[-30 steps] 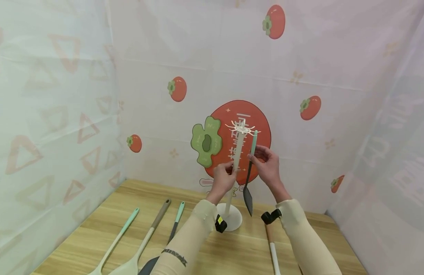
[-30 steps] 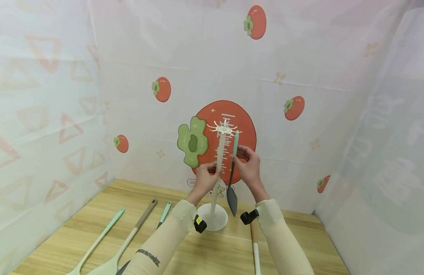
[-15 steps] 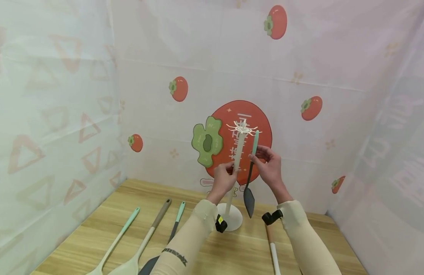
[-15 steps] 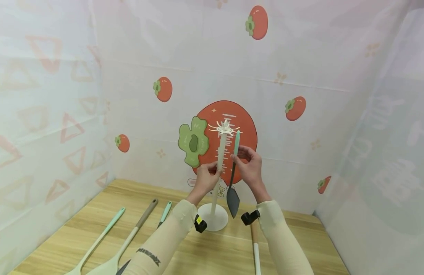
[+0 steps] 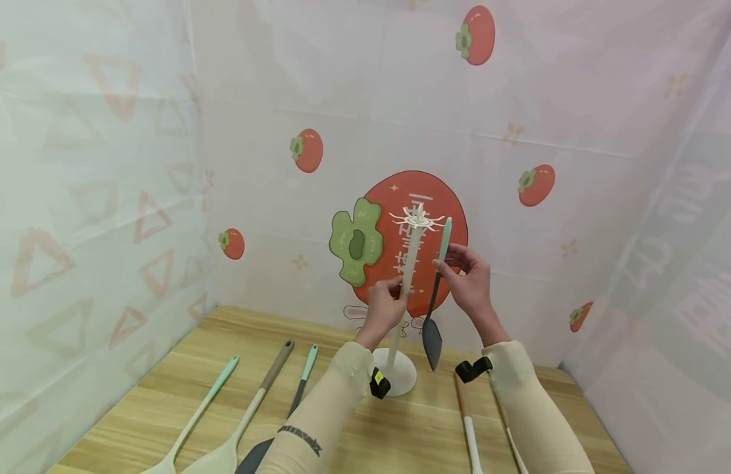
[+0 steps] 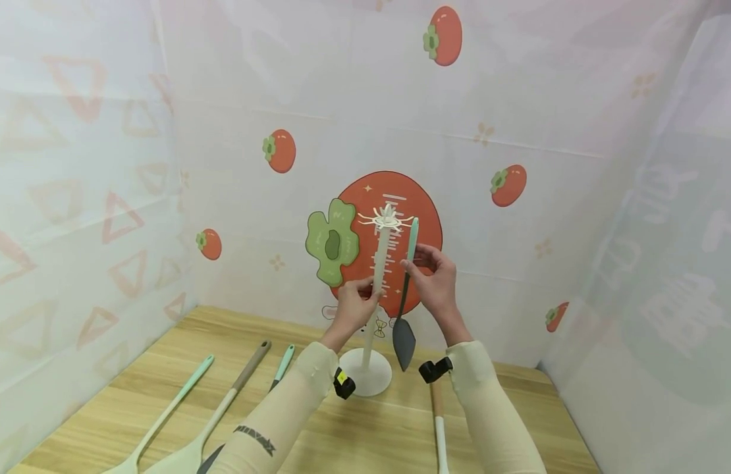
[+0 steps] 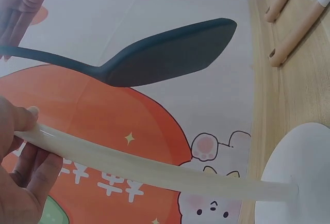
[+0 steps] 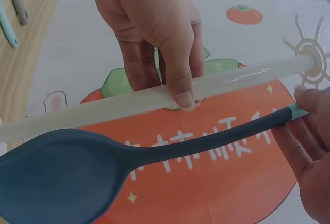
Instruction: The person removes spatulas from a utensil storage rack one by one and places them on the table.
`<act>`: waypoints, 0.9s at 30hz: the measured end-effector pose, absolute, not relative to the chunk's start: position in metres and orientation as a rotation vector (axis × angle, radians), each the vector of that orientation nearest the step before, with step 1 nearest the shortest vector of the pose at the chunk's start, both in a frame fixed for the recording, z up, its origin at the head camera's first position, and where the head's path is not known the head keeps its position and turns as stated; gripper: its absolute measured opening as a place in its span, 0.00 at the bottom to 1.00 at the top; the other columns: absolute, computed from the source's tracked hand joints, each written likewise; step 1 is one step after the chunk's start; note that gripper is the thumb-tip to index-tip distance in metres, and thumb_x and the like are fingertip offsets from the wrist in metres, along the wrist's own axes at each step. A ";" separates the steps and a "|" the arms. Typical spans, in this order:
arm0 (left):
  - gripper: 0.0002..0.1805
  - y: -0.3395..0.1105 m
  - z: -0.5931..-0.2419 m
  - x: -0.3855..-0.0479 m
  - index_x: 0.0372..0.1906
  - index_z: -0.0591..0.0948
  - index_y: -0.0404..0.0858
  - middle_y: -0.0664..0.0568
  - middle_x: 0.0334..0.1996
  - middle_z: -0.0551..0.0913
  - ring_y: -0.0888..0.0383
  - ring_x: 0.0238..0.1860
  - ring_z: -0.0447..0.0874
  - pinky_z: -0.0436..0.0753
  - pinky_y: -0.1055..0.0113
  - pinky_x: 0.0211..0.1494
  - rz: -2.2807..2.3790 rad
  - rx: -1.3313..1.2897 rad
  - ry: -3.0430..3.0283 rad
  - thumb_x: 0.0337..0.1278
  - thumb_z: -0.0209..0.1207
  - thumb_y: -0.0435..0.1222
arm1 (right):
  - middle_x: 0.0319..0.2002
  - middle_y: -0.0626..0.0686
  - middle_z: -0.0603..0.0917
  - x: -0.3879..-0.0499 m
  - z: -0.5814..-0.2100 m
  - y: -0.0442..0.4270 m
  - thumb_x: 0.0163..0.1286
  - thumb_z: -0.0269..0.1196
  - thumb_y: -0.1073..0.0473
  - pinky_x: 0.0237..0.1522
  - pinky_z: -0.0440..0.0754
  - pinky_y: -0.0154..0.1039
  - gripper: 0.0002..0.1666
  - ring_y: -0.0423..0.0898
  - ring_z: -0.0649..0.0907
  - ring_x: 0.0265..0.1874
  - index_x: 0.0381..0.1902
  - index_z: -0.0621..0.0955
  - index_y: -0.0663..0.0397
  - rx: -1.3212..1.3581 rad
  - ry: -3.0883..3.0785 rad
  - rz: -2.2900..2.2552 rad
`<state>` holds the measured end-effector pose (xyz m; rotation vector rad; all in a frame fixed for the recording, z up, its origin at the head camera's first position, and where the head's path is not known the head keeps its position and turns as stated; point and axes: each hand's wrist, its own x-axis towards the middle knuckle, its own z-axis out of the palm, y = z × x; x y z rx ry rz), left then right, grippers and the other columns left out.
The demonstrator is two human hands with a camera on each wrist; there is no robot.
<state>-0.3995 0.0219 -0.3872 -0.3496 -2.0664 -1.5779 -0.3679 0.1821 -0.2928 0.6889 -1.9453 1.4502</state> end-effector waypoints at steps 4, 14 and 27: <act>0.19 0.022 -0.387 -0.400 0.57 0.85 0.32 0.44 0.37 0.88 0.54 0.37 0.88 0.88 0.64 0.41 -1.566 -0.355 -2.067 0.64 0.67 0.34 | 0.46 0.73 0.84 -0.367 -0.291 0.184 0.65 0.68 0.72 0.39 0.84 0.26 0.20 0.41 0.85 0.36 0.54 0.80 0.76 0.693 -1.934 1.447; 0.22 0.022 -0.388 -0.397 0.60 0.83 0.31 0.43 0.39 0.88 0.54 0.38 0.88 0.88 0.66 0.41 -1.553 -0.341 -2.074 0.64 0.67 0.36 | 0.44 0.73 0.84 -0.368 -0.291 0.191 0.65 0.68 0.72 0.39 0.83 0.25 0.19 0.39 0.85 0.35 0.53 0.80 0.76 0.709 -1.904 1.438; 0.18 0.021 -0.387 -0.397 0.57 0.85 0.32 0.44 0.36 0.88 0.55 0.37 0.86 0.87 0.66 0.39 -1.551 -0.342 -2.077 0.64 0.67 0.35 | 0.46 0.72 0.84 -0.366 -0.290 0.198 0.67 0.68 0.71 0.41 0.84 0.25 0.21 0.38 0.85 0.36 0.55 0.80 0.75 0.696 -1.908 1.443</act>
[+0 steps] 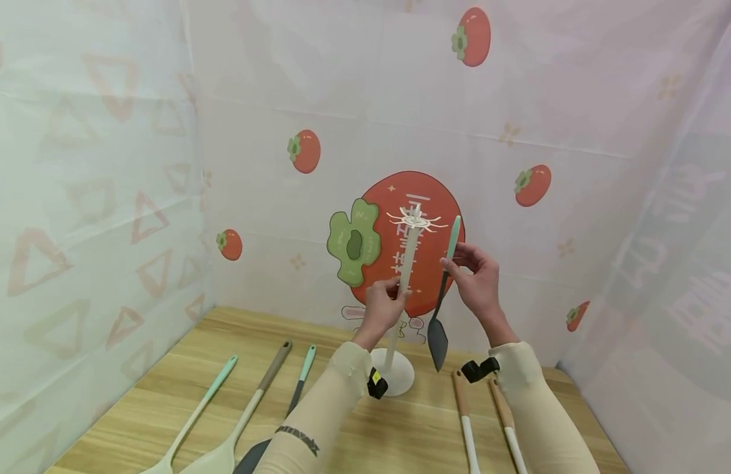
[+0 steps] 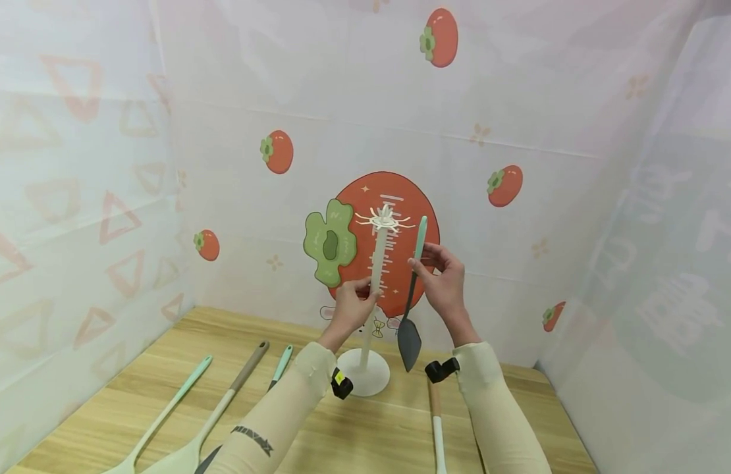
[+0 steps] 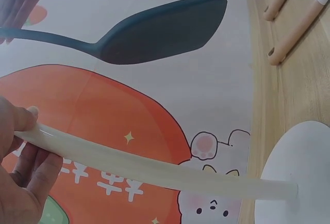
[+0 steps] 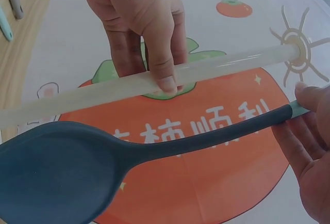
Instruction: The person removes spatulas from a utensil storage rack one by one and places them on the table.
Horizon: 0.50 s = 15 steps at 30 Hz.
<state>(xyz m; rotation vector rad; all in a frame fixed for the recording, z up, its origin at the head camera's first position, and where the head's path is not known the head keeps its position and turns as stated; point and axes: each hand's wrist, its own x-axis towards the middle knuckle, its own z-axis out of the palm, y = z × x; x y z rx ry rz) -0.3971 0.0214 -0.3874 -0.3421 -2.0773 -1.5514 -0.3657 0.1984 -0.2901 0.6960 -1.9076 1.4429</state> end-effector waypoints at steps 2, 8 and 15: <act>0.18 0.021 -0.386 -0.396 0.57 0.85 0.32 0.44 0.36 0.88 0.55 0.36 0.86 0.87 0.66 0.39 -1.552 -0.345 -2.078 0.64 0.67 0.34 | 0.46 0.72 0.84 -0.366 -0.290 0.201 0.67 0.68 0.70 0.42 0.84 0.26 0.21 0.38 0.85 0.36 0.56 0.80 0.75 0.688 -1.907 1.443; 0.18 0.021 -0.384 -0.395 0.57 0.85 0.33 0.45 0.35 0.88 0.58 0.34 0.84 0.85 0.69 0.36 -1.557 -0.369 -2.083 0.66 0.66 0.36 | 0.46 0.72 0.84 -0.365 -0.288 0.209 0.67 0.68 0.70 0.40 0.84 0.25 0.21 0.37 0.85 0.35 0.56 0.79 0.75 0.659 -1.893 1.447; 0.19 0.021 -0.386 -0.395 0.58 0.84 0.32 0.44 0.35 0.88 0.56 0.35 0.85 0.86 0.67 0.37 -1.553 -0.361 -2.083 0.64 0.67 0.34 | 0.46 0.75 0.83 -0.367 -0.290 0.222 0.66 0.68 0.71 0.37 0.85 0.26 0.21 0.36 0.85 0.35 0.55 0.79 0.76 0.624 -1.881 1.494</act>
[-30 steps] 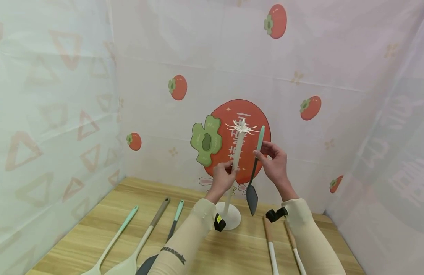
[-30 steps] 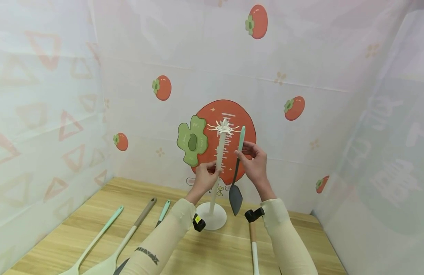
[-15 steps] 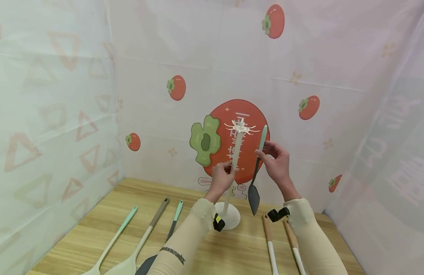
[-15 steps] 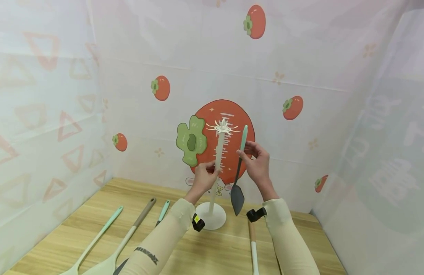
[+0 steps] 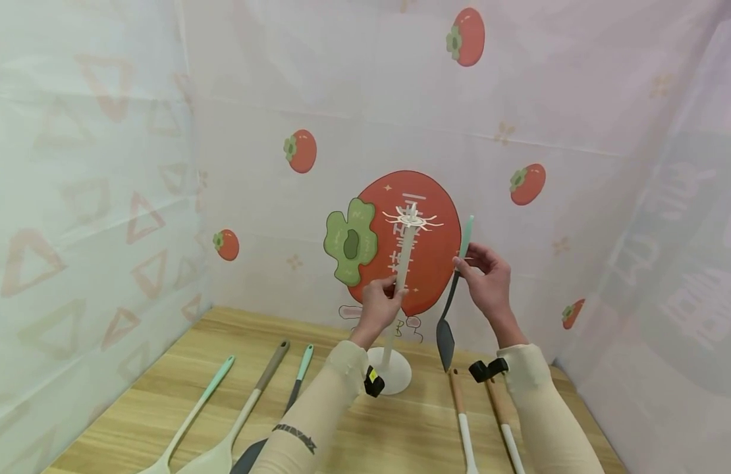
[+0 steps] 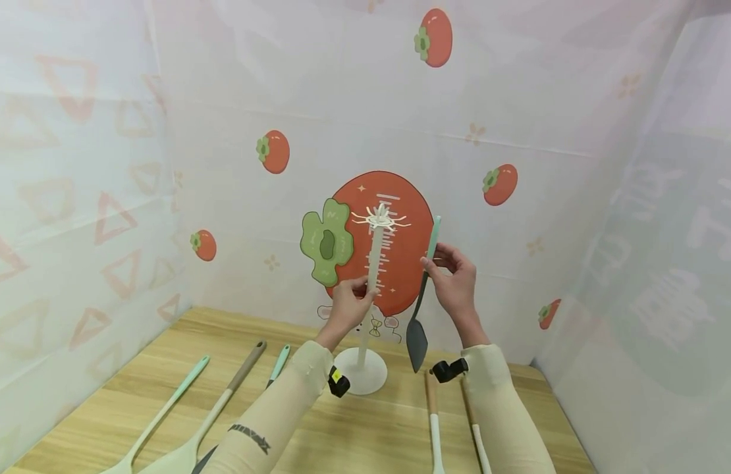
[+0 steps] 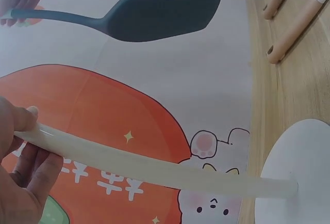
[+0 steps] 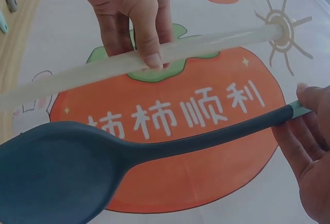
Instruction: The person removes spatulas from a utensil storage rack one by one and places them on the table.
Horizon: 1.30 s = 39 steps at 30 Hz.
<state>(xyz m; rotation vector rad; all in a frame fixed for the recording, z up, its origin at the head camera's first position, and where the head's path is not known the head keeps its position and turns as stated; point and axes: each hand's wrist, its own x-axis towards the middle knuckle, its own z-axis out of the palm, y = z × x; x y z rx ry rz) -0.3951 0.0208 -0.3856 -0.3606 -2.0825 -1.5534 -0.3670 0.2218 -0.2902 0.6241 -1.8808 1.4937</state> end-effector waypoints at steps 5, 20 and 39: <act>0.20 0.020 -0.387 -0.396 0.59 0.83 0.31 0.44 0.35 0.88 0.55 0.35 0.86 0.86 0.68 0.37 -1.555 -0.366 -2.083 0.65 0.67 0.35 | 0.45 0.76 0.82 -0.368 -0.293 0.229 0.65 0.68 0.73 0.34 0.86 0.29 0.21 0.35 0.86 0.33 0.55 0.79 0.77 0.620 -1.847 1.519; 0.21 0.019 -0.387 -0.397 0.60 0.83 0.31 0.43 0.36 0.88 0.55 0.36 0.86 0.86 0.67 0.38 -1.549 -0.367 -2.079 0.64 0.67 0.35 | 0.40 0.65 0.84 -0.368 -0.302 0.257 0.63 0.68 0.75 0.33 0.86 0.30 0.19 0.35 0.86 0.31 0.52 0.80 0.78 0.534 -1.819 1.500; 0.17 0.021 -0.387 -0.397 0.56 0.86 0.32 0.44 0.34 0.87 0.56 0.34 0.84 0.85 0.67 0.36 -1.551 -0.371 -2.062 0.64 0.66 0.32 | 0.42 0.67 0.83 -0.361 -0.315 0.290 0.64 0.68 0.74 0.32 0.84 0.24 0.19 0.32 0.84 0.32 0.53 0.80 0.75 0.440 -1.930 1.333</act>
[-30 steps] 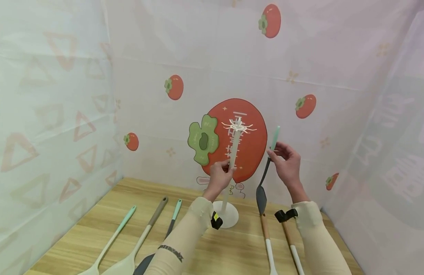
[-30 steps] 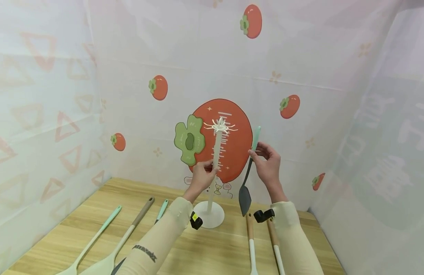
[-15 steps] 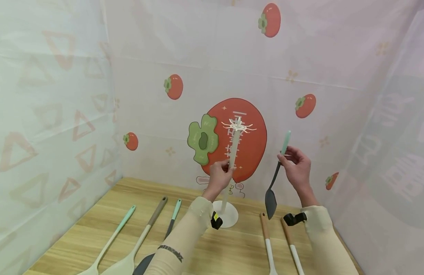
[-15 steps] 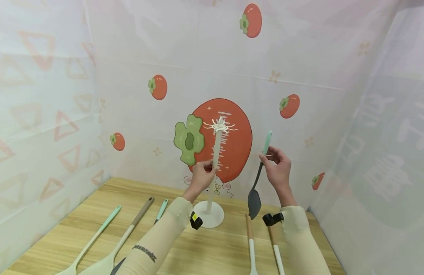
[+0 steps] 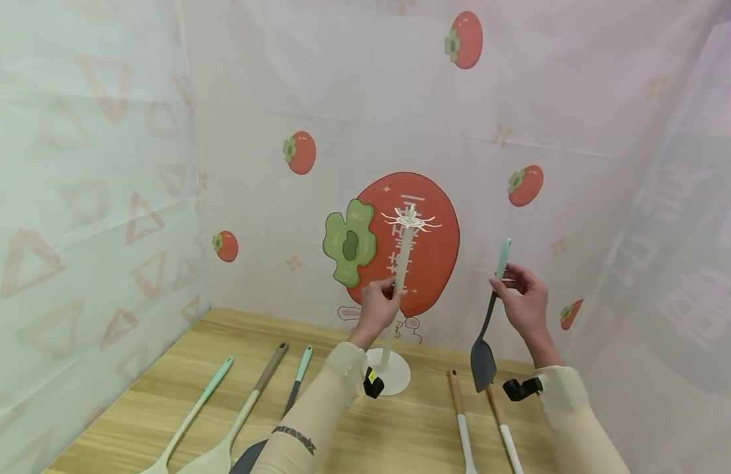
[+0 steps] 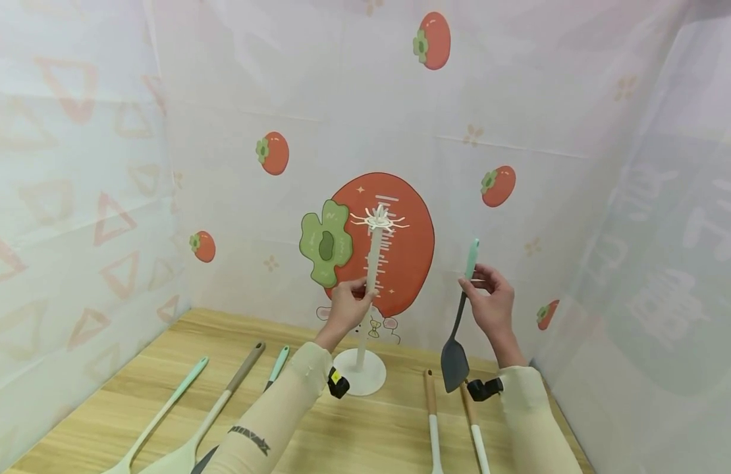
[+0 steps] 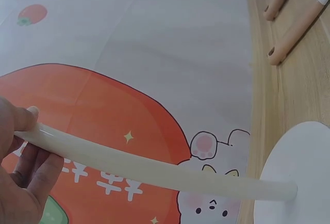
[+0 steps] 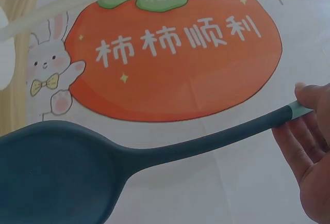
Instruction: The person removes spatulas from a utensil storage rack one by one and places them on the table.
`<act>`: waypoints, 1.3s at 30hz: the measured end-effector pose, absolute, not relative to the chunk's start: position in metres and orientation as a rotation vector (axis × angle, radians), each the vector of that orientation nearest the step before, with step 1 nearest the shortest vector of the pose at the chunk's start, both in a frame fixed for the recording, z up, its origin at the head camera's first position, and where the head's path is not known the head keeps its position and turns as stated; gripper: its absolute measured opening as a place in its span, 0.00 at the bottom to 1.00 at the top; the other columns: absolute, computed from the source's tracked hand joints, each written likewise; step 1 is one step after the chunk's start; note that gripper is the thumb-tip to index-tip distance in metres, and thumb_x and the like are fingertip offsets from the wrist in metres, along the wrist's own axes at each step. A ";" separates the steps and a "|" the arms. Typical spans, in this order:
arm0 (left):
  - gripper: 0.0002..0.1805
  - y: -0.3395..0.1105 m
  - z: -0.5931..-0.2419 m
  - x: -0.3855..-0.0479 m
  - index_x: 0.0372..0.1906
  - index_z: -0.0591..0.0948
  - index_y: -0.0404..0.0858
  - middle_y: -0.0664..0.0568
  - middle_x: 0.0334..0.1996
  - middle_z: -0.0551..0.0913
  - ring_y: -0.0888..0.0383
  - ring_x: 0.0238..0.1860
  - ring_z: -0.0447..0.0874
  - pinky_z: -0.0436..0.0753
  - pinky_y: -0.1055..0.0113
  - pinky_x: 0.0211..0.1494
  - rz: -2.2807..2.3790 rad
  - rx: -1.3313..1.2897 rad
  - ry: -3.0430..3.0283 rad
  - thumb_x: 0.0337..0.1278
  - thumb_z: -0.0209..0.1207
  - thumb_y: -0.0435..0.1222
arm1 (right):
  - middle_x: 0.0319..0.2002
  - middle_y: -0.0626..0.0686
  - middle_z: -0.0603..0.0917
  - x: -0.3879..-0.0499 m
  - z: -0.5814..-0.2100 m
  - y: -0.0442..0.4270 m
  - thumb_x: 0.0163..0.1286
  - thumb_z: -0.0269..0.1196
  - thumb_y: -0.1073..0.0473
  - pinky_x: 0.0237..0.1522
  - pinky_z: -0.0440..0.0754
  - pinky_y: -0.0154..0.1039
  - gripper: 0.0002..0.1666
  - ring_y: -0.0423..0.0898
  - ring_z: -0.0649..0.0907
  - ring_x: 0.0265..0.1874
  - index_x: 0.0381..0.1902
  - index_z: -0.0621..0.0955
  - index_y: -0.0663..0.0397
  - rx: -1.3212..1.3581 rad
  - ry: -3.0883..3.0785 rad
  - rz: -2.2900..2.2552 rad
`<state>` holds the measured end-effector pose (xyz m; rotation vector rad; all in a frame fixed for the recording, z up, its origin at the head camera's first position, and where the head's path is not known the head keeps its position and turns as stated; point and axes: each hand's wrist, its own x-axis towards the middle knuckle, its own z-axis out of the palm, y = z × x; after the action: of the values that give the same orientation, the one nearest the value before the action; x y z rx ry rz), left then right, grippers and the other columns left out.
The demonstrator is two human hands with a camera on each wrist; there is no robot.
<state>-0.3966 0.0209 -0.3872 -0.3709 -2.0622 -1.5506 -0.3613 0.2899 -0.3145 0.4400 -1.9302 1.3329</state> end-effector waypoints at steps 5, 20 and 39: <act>0.16 0.022 -0.389 -0.397 0.55 0.86 0.33 0.44 0.33 0.87 0.56 0.33 0.83 0.85 0.67 0.36 -1.563 -0.368 -2.061 0.65 0.66 0.33 | 0.42 0.62 0.85 -0.363 -0.323 0.302 0.64 0.69 0.73 0.33 0.83 0.23 0.19 0.31 0.84 0.32 0.53 0.81 0.74 0.402 -1.964 1.309; 0.16 0.021 -0.389 -0.395 0.54 0.86 0.33 0.44 0.33 0.88 0.57 0.33 0.84 0.84 0.69 0.35 -1.571 -0.370 -2.064 0.65 0.66 0.34 | 0.38 0.45 0.85 -0.346 -0.337 0.323 0.63 0.69 0.74 0.30 0.81 0.22 0.20 0.28 0.84 0.31 0.54 0.83 0.74 0.364 -2.006 1.228; 0.17 0.021 -0.391 -0.397 0.56 0.85 0.32 0.44 0.34 0.88 0.56 0.34 0.84 0.85 0.68 0.36 -1.577 -0.355 -2.061 0.65 0.66 0.34 | 0.34 0.35 0.82 -0.335 -0.357 0.356 0.64 0.69 0.71 0.27 0.83 0.25 0.24 0.28 0.83 0.29 0.58 0.81 0.74 0.280 -2.117 1.198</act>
<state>-0.3968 0.0212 -0.3907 -0.3551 -2.0611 -1.5767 -0.3351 0.3556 -0.3573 0.2800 -2.1169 1.1982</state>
